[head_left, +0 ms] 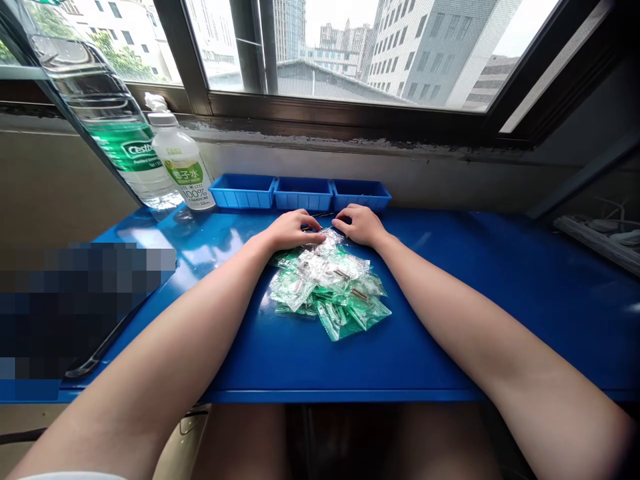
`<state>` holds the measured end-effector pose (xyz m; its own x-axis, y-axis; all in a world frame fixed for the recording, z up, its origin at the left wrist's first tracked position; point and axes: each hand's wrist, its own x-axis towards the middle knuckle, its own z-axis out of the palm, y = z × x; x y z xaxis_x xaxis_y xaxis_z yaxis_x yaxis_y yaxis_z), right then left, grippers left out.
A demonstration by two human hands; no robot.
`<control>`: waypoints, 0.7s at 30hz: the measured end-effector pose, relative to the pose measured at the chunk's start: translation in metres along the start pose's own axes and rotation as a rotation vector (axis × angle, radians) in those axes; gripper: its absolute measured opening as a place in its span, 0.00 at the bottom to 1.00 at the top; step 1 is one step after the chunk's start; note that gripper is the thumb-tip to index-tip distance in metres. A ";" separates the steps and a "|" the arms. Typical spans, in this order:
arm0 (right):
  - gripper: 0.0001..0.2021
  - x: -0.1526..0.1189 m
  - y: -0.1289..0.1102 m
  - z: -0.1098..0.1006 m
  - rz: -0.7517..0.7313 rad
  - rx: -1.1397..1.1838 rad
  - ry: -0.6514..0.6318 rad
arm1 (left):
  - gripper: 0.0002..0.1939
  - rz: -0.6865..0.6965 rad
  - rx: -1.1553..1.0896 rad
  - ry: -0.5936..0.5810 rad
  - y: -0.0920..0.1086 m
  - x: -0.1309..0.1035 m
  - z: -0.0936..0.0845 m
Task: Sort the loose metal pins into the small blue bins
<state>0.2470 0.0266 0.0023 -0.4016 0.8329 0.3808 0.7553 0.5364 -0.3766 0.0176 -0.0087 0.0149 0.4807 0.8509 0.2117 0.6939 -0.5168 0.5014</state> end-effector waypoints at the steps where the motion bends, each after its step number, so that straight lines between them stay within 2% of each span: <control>1: 0.12 0.000 0.000 0.000 0.002 -0.001 0.003 | 0.28 0.002 -0.009 0.002 0.000 0.000 0.000; 13: 0.10 0.001 0.003 0.003 -0.001 -0.015 0.018 | 0.18 -0.032 -0.012 0.051 0.002 0.001 0.002; 17: 0.11 0.002 0.003 0.003 0.007 -0.034 0.003 | 0.23 -0.043 -0.027 0.068 0.001 0.001 0.003; 21: 0.11 0.002 0.002 0.003 0.019 -0.041 -0.004 | 0.26 -0.042 -0.018 0.022 0.002 0.000 0.000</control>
<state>0.2467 0.0296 -0.0003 -0.3886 0.8435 0.3708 0.7835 0.5143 -0.3487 0.0192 -0.0093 0.0155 0.4398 0.8736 0.2084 0.7031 -0.4793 0.5253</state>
